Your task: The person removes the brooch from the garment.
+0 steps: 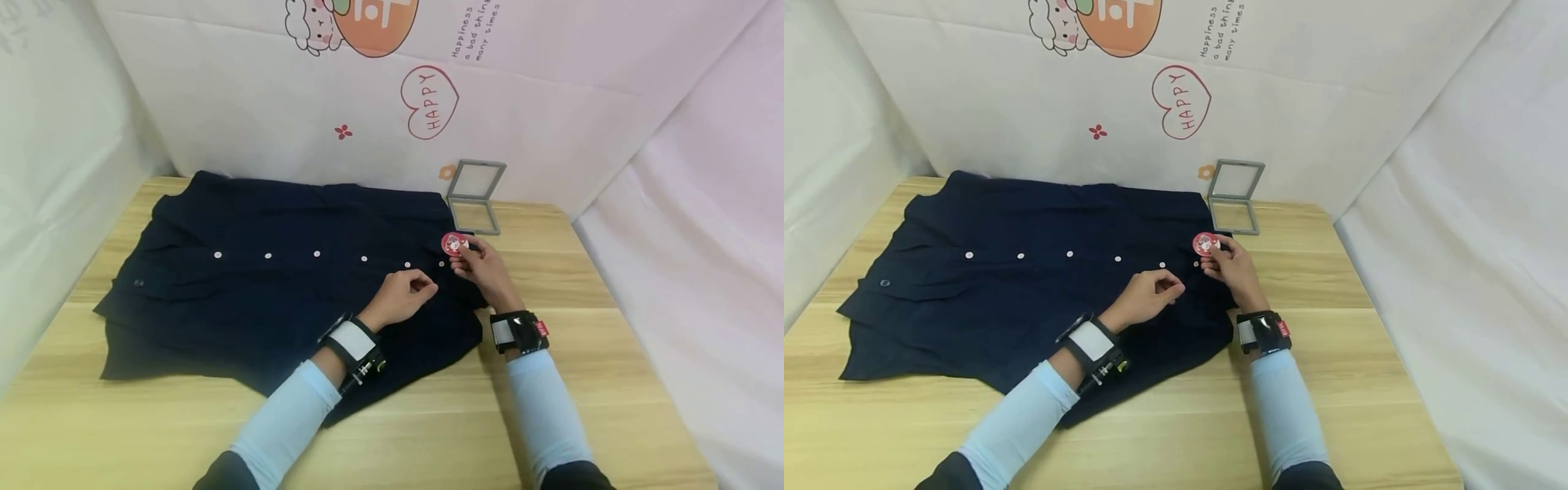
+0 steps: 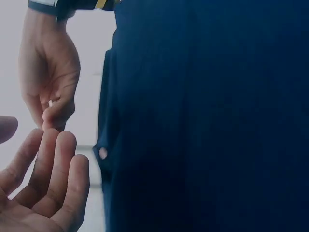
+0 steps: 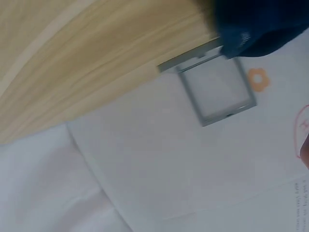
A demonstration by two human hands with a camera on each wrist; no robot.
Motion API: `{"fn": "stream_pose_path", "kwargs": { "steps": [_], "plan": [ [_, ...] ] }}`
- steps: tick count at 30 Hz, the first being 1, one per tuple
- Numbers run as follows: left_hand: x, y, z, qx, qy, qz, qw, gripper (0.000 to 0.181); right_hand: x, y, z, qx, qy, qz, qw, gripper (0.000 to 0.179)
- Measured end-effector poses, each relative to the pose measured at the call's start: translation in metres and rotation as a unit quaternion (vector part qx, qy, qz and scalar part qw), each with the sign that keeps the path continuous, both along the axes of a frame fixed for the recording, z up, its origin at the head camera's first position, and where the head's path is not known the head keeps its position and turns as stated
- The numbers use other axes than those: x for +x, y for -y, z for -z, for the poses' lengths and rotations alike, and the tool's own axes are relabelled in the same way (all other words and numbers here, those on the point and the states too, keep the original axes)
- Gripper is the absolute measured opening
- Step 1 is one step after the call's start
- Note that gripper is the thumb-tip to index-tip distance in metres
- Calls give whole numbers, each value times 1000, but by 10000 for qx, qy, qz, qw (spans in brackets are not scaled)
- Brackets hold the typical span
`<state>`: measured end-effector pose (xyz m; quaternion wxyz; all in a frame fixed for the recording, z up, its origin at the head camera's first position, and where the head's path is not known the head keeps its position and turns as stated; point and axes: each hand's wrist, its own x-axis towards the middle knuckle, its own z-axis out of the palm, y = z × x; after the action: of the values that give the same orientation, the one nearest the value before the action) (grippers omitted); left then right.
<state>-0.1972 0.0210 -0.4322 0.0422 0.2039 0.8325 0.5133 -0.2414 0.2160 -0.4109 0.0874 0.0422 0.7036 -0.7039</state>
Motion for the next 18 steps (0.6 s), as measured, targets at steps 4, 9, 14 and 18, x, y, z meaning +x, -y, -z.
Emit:
{"fn": "stream_pose_path", "kwargs": {
  "steps": [4, 9, 14, 18],
  "plan": [
    [-5, -14, 0, 102, 286, -64, 9995, 17, -14, -18, 0, 117, -27, 151, 9998, 46],
    [-13, -31, -2, 514, 741, 137, 9958, 19, -34, -37, 5, 593, 85, 318, 9977, 44],
    [-15, -43, -3, 533, 995, 170, 9935, 19, -57, -50, 13, 947, 241, 386, 9945, 38],
    [-17, -49, -5, 301, 774, 142, 9964, 19, -80, -60, 10, 1265, 251, 531, 9902, 37]
  ]
}}
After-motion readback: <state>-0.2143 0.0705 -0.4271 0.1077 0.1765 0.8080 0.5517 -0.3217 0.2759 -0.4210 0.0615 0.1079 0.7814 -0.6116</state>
